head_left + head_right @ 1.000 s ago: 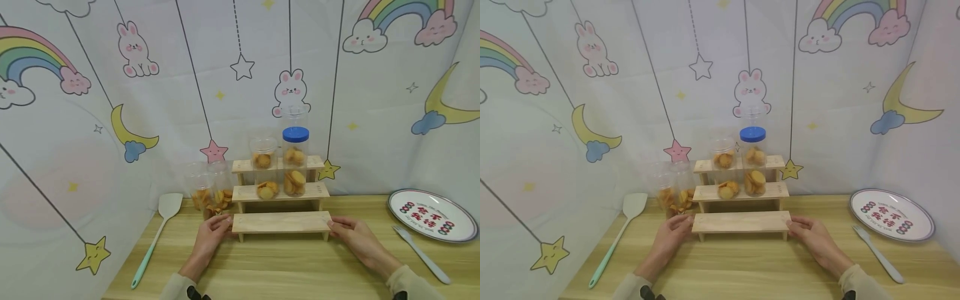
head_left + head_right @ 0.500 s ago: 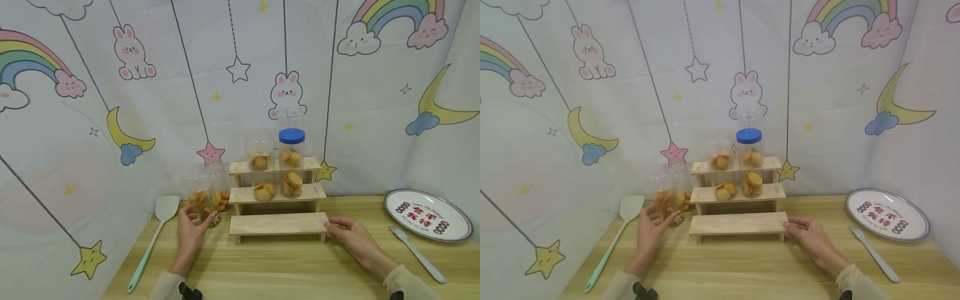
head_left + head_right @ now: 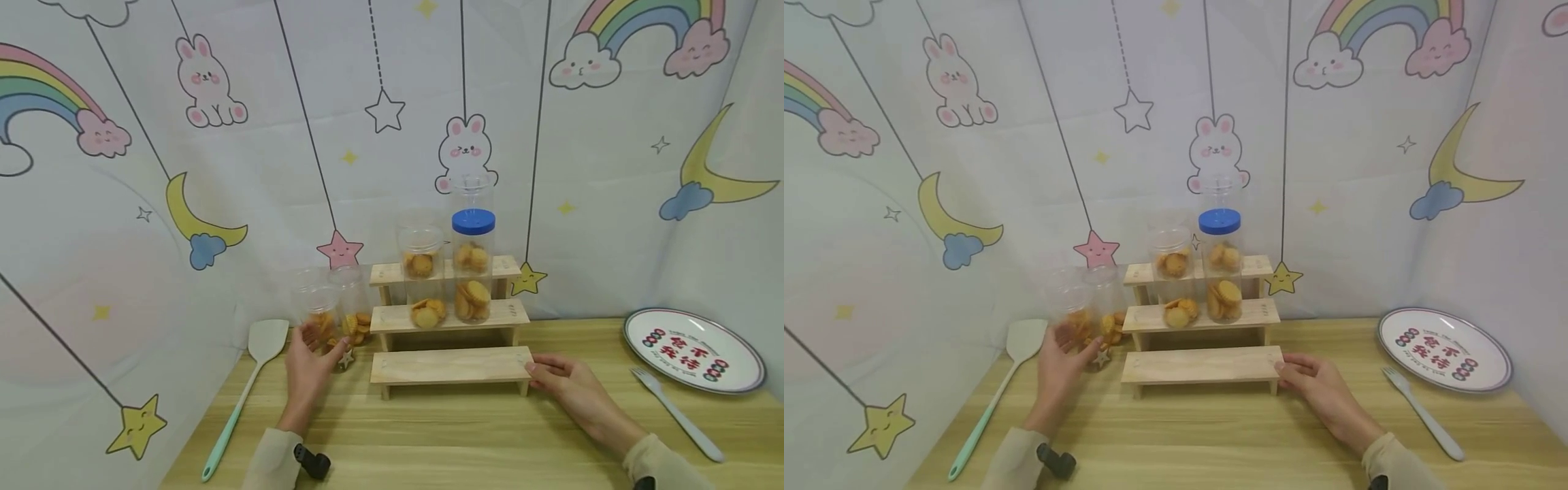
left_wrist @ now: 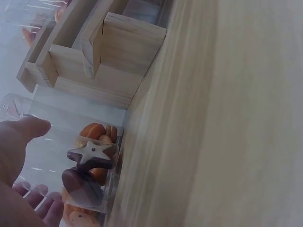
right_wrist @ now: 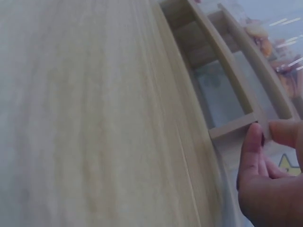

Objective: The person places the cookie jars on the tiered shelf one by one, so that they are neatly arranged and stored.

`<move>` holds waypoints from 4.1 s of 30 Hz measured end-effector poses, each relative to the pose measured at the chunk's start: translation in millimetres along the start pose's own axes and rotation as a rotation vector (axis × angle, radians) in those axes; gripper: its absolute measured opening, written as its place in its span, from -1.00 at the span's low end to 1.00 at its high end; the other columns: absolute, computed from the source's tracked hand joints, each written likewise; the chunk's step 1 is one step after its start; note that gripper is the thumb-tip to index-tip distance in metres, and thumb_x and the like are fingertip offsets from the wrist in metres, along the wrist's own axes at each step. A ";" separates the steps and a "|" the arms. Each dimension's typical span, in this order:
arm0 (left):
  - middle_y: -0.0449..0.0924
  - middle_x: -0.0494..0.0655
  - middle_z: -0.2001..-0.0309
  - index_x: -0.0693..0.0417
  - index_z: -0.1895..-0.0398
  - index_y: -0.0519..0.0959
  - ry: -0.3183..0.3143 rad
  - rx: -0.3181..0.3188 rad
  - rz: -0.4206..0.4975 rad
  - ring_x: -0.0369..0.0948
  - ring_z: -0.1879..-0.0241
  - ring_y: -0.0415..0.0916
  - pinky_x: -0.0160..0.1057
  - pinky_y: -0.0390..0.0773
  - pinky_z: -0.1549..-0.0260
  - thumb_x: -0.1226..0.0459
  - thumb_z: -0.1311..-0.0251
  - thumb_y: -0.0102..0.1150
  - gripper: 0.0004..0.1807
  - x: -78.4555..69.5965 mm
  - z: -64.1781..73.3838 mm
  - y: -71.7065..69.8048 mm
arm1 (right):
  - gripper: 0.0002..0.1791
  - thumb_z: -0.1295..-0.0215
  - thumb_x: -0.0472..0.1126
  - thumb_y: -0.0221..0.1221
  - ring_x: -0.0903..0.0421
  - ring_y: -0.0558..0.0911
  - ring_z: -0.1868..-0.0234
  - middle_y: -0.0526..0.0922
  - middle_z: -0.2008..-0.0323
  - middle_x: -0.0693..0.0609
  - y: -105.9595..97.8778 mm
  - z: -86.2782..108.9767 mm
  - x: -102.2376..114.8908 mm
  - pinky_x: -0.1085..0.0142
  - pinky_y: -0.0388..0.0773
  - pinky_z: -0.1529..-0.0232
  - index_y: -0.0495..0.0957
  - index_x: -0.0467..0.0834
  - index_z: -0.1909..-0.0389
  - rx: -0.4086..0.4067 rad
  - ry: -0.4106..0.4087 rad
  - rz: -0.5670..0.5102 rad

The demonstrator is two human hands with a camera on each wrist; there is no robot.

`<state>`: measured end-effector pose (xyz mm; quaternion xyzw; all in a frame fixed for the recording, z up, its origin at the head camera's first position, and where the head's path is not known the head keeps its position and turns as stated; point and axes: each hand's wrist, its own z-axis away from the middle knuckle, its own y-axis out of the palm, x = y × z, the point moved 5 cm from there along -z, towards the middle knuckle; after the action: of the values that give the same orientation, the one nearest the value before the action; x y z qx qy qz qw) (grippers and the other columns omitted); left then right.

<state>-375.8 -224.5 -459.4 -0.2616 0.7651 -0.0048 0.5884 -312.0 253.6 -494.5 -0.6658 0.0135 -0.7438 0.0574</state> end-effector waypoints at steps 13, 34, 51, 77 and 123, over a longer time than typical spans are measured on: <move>0.51 0.22 -0.29 0.20 -0.41 0.41 0.166 -0.049 0.047 0.14 -0.29 0.54 0.10 0.58 -0.38 0.07 -0.13 0.69 -0.11 -44.2 7.2 -12.6 | -0.25 -0.63 -0.12 0.25 0.37 0.69 -0.02 0.58 -0.34 -0.22 1.5 1.0 -0.3 0.42 0.73 -0.13 0.22 -0.54 -0.54 0.004 -0.004 -0.039; 0.69 -0.02 -0.23 -0.05 -0.35 0.55 0.351 0.337 0.169 -0.15 -0.21 0.66 -0.15 0.70 -0.23 0.09 -0.10 0.72 -0.24 -120.4 75.0 62.0 | -0.25 -0.64 -0.14 0.24 0.36 0.68 -0.06 0.56 -0.32 -0.16 1.5 -2.3 -4.1 0.42 0.73 -0.16 0.20 -0.53 -0.55 0.024 0.002 -0.079; 0.60 -0.14 -0.40 -0.08 -0.52 0.38 0.331 0.519 0.232 -0.16 -0.39 0.58 -0.18 0.61 -0.41 0.08 -0.24 0.62 -0.15 -143.5 115.6 162.7 | -0.28 -0.64 -0.12 0.23 0.35 0.69 -0.07 0.58 -0.29 -0.07 -0.2 -1.6 -4.6 0.41 0.73 -0.16 0.25 -0.52 -0.53 0.030 -0.015 -0.077; 0.59 -0.17 -0.25 -0.02 -0.36 0.51 0.305 0.422 0.269 -0.24 -0.24 0.60 -0.36 0.69 -0.25 0.08 -0.16 0.65 -0.27 -132.7 105.1 174.9 | -0.22 -0.67 -0.11 0.20 0.41 0.65 -0.08 0.29 -0.55 -0.36 0.7 -1.9 -7.0 0.44 0.70 -0.18 0.14 -0.53 -0.59 0.024 0.006 -0.072; 0.54 0.36 -0.33 0.39 -0.43 0.40 0.175 -0.010 0.056 0.24 -0.34 0.57 0.16 0.65 -0.34 0.39 -0.41 0.41 -0.39 -26.4 12.5 33.3 | -0.19 -0.64 -0.08 0.24 0.39 0.65 -0.10 0.34 -0.50 -0.27 0.6 -1.1 -6.6 0.44 0.70 -0.20 0.14 -0.50 -0.60 0.022 0.012 -0.112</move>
<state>-373.2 -181.3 -450.1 -0.2416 0.8205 -0.0073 0.5181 -312.4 253.6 -501.2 -0.6603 -0.0317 -0.7500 0.0230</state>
